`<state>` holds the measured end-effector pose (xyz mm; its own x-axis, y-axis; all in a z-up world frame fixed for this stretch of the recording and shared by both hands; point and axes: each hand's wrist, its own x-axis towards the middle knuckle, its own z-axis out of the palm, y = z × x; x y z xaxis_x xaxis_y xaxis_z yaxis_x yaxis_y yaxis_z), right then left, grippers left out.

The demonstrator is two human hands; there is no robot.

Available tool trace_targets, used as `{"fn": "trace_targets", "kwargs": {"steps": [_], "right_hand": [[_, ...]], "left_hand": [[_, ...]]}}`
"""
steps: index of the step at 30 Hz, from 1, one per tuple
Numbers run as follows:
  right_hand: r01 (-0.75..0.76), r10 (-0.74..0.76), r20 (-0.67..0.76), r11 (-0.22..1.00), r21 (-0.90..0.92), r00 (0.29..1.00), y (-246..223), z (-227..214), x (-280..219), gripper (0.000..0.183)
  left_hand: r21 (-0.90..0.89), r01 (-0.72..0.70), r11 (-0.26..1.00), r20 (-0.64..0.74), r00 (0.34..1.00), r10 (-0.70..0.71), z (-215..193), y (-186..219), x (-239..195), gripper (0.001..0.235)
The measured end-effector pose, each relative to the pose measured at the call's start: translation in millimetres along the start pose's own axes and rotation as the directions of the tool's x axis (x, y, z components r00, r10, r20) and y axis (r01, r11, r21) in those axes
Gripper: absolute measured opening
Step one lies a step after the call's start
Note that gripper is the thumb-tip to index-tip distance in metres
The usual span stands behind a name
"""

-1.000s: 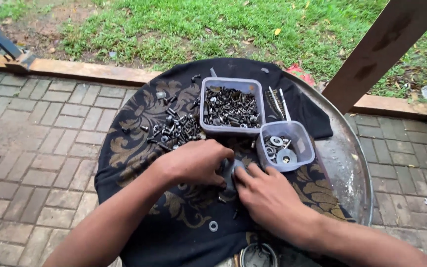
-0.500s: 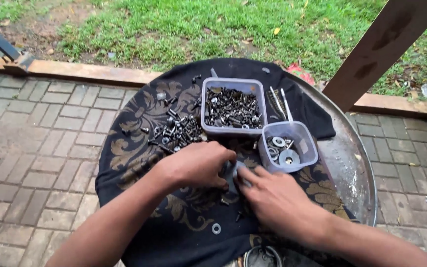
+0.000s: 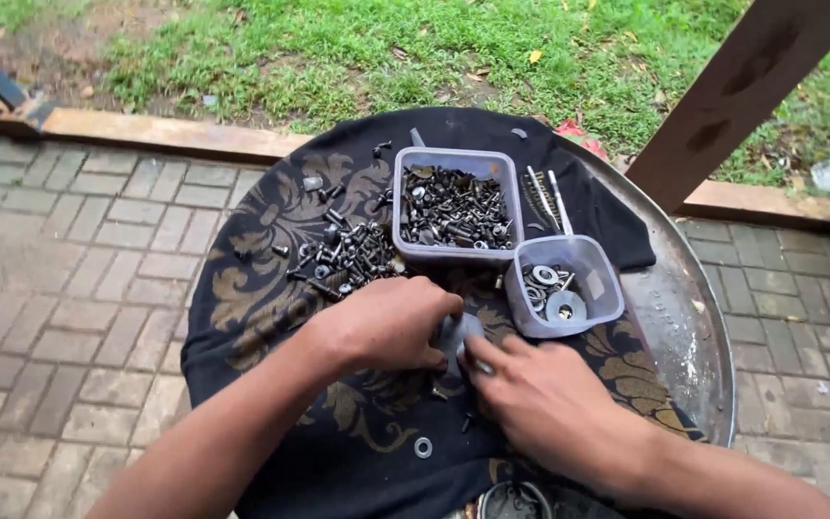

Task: Sorting through a collection of small metal screws and washers and placing them on a small grey sheet.

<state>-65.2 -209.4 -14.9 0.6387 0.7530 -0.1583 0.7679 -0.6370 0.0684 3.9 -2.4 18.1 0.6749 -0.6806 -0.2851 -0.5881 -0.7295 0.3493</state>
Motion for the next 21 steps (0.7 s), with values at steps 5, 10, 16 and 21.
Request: {"fn": "trace_targets", "kwargs": {"steps": [5, 10, 16, 21], "right_hand": [[-0.025, 0.024, -0.030, 0.999, -0.020, 0.999, 1, 6, -2, 0.052], [-0.095, 0.093, -0.037, 0.994, -0.053, 0.995, 6, 1, 6, 0.043], [-0.040, 0.040, -0.023, 0.999, -0.010, 0.999, 5, 2, 5, 0.042], [-0.019, 0.019, 0.007, 1.000, 0.013, 1.000, -2, 3, -2, 0.032]], "left_hand": [[0.018, 0.012, 1.000, -0.003, 1.000, -0.012, 1, -2, 2, 0.043], [0.038, -0.027, 0.999, -0.041, 0.999, 0.028, 8, -6, 4, 0.046], [0.038, -0.023, 0.999, -0.050, 0.998, 0.025, 9, -7, 3, 0.035], [0.044, 0.007, 0.999, -0.019, 1.000, -0.006, 3, -3, 1, 0.039]]}}
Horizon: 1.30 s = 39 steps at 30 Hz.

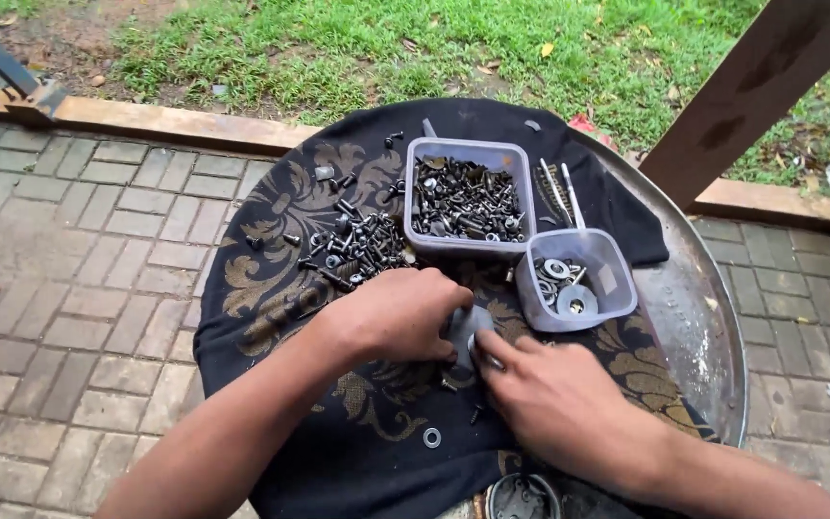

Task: Sorting through a collection of small metal screws and washers and placing them on a small grey sheet.

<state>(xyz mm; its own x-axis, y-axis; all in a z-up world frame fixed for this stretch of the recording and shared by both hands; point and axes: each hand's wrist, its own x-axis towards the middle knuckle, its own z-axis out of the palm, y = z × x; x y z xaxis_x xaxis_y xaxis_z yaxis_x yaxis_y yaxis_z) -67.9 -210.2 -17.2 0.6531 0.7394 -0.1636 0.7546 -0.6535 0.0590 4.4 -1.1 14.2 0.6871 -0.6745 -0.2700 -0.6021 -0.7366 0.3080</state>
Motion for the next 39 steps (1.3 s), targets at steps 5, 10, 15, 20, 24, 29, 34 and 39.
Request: {"fn": "trace_targets", "kwargs": {"steps": [5, 10, 15, 20, 24, 29, 34, 39], "right_hand": [[-0.023, 0.023, -0.012, 1.000, -0.012, 1.000, 3, -2, 2, 0.043], [-0.031, 0.030, 0.022, 0.999, 0.043, 0.999, 10, -5, 10, 0.033], [0.039, -0.046, -0.130, 0.998, -0.055, 0.990, 3, 4, 7, 0.026], [0.065, -0.079, -0.169, 0.994, -0.089, 0.982, -4, 6, 1, 0.030], [0.027, -0.035, -0.138, 0.998, -0.054, 0.990, 13, 9, 14, 0.051], [0.046, -0.047, -0.132, 0.999, -0.011, 0.990, 8, 4, 10, 0.042], [0.028, -0.039, -0.192, 0.998, -0.058, 0.981, 7, 4, 9, 0.049], [0.005, -0.021, -0.152, 0.994, -0.106, 0.988, 13, 5, 14, 0.056]], "left_hand": [[0.011, -0.027, 1.000, -0.020, 0.999, 0.027, 3, -1, 1, 0.040], [0.019, -0.035, 0.999, -0.021, 0.999, 0.035, 7, -1, 1, 0.035], [0.027, -0.043, 0.999, -0.033, 0.998, 0.044, 6, -4, 2, 0.033], [0.036, -0.051, 0.998, -0.022, 0.998, 0.052, 5, -3, 1, 0.034], [0.046, -0.063, 0.997, -0.035, 0.997, 0.065, 7, -5, 2, 0.034], [0.044, -0.067, 0.997, -0.042, 0.997, 0.069, 4, -4, 1, 0.031], [0.069, -0.074, 0.995, -0.045, 0.996, 0.077, 6, -6, 3, 0.035], [0.057, -0.062, 0.996, -0.038, 0.997, 0.064, 7, -5, 3, 0.033]]}}
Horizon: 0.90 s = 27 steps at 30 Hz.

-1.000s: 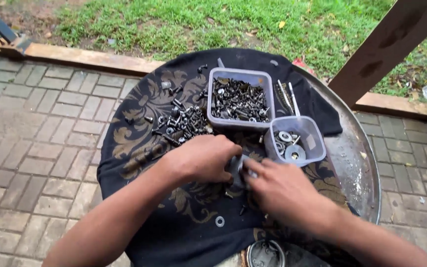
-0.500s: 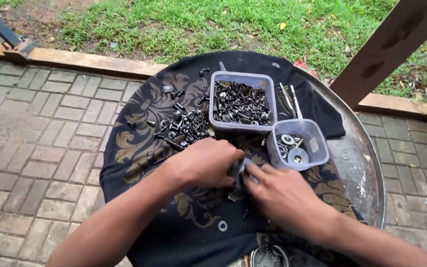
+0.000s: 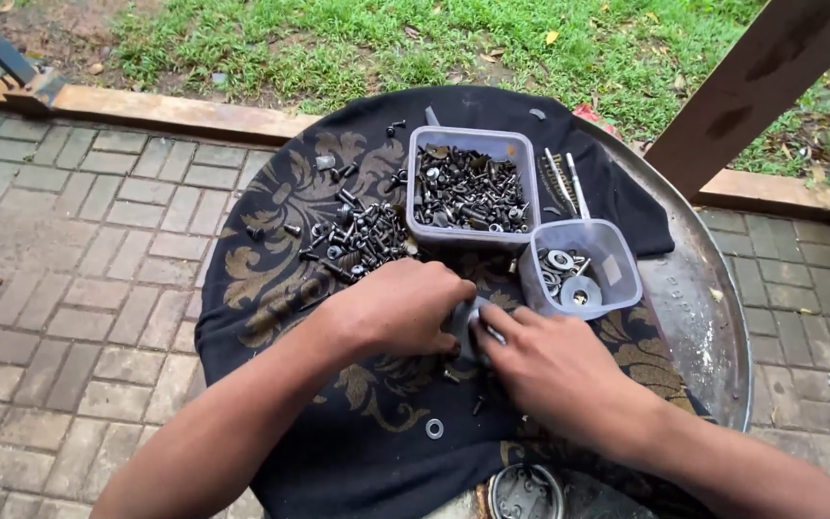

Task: Sorting through a collection of small metal screws and washers and placing them on a small grey sheet.

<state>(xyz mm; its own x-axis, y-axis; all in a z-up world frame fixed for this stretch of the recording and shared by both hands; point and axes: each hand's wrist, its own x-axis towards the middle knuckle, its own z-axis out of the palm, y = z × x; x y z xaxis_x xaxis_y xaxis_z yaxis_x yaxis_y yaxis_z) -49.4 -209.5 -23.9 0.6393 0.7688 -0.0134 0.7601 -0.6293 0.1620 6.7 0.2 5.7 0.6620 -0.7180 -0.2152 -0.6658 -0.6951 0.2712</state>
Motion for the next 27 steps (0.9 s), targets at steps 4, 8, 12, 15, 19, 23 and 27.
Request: {"fn": "trace_targets", "kwargs": {"steps": [4, 8, 12, 15, 19, 23, 27], "right_hand": [[0.026, -0.021, -0.052, 0.995, 0.100, 0.998, -5, 3, -5, 0.037], [-0.019, 0.017, 0.029, 0.997, 0.079, 0.999, -5, -5, -7, 0.046], [-0.044, 0.036, 0.081, 0.994, 0.096, 0.996, 1, -8, 2, 0.052], [-0.003, -0.008, 0.074, 0.990, 0.139, 0.997, -5, -15, -4, 0.054], [-0.013, 0.003, 0.088, 0.993, 0.113, 0.996, -5, -5, -3, 0.050], [0.001, -0.001, -0.003, 1.000, -0.023, 1.000, -10, -3, -7, 0.042], [-0.008, 0.008, -0.005, 1.000, -0.020, 1.000, -5, -3, -2, 0.043]], "left_hand": [[-0.019, -0.005, 1.000, -0.011, 1.000, 0.005, 3, 0, -2, 0.032], [-0.008, -0.016, 1.000, -0.014, 1.000, 0.015, 3, 0, 0, 0.035], [-0.007, -0.017, 1.000, -0.020, 1.000, 0.017, 3, -1, 0, 0.034], [-0.020, -0.006, 1.000, -0.003, 1.000, 0.006, -2, 2, -3, 0.032], [-0.022, 0.006, 1.000, 0.003, 1.000, -0.006, 1, 2, -2, 0.031], [-0.001, -0.001, 1.000, 0.003, 1.000, 0.001, 0, 1, 0, 0.034], [-0.020, 0.008, 1.000, 0.009, 1.000, -0.008, -2, 2, -2, 0.033]]}}
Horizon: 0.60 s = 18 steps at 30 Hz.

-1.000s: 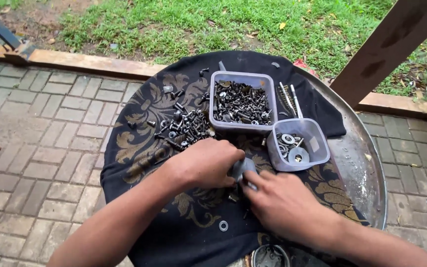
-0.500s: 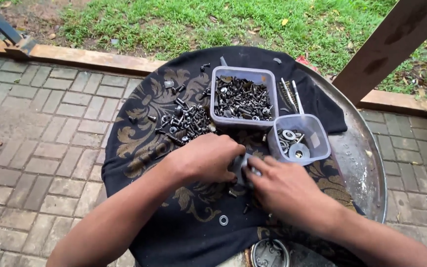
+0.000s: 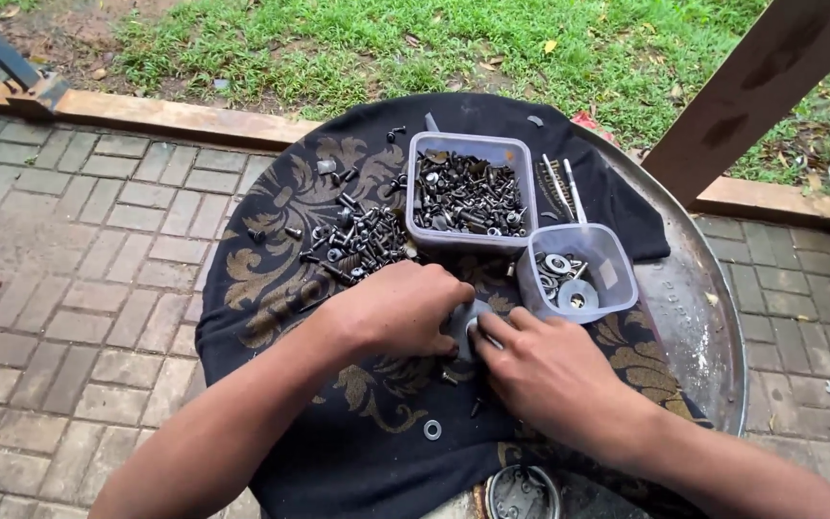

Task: Sorting through a collection of small metal screws and washers and placing them on a small grey sheet.

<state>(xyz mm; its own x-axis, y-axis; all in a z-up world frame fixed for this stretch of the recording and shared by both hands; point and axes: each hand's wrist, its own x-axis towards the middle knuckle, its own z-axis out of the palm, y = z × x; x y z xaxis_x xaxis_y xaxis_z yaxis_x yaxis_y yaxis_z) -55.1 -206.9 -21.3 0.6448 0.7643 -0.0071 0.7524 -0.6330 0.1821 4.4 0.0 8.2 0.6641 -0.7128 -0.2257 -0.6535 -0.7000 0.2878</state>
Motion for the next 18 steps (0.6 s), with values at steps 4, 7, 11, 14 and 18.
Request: {"fn": "trace_targets", "kwargs": {"steps": [4, 7, 11, 14, 18], "right_hand": [[0.021, -0.021, 0.002, 1.000, 0.001, 1.000, -5.1, -2.1, -2.4, 0.050], [-0.002, 0.002, -0.020, 1.000, 0.000, 1.000, -4.0, -1.2, -0.7, 0.045], [0.001, -0.005, -0.083, 0.999, -0.051, 0.997, -3.8, -2.4, -0.7, 0.048], [0.025, -0.029, -0.093, 0.999, -0.043, 0.995, -9.0, -2.0, -3.6, 0.048], [0.015, -0.015, -0.049, 1.000, 0.010, 0.999, -4.3, 1.4, -1.4, 0.054]], "left_hand": [[0.017, 0.005, 1.000, -0.008, 1.000, -0.004, -1.2, -0.5, 1.1, 0.034], [0.021, -0.008, 1.000, -0.002, 1.000, 0.008, 3.4, -0.6, 1.1, 0.032], [0.015, -0.003, 1.000, 0.000, 1.000, 0.003, 0.8, -0.4, 0.6, 0.033], [0.020, -0.014, 1.000, -0.003, 1.000, 0.014, 3.0, -0.8, 0.9, 0.032], [0.008, -0.011, 1.000, -0.008, 1.000, 0.011, 2.2, -1.6, 1.0, 0.030]]}}
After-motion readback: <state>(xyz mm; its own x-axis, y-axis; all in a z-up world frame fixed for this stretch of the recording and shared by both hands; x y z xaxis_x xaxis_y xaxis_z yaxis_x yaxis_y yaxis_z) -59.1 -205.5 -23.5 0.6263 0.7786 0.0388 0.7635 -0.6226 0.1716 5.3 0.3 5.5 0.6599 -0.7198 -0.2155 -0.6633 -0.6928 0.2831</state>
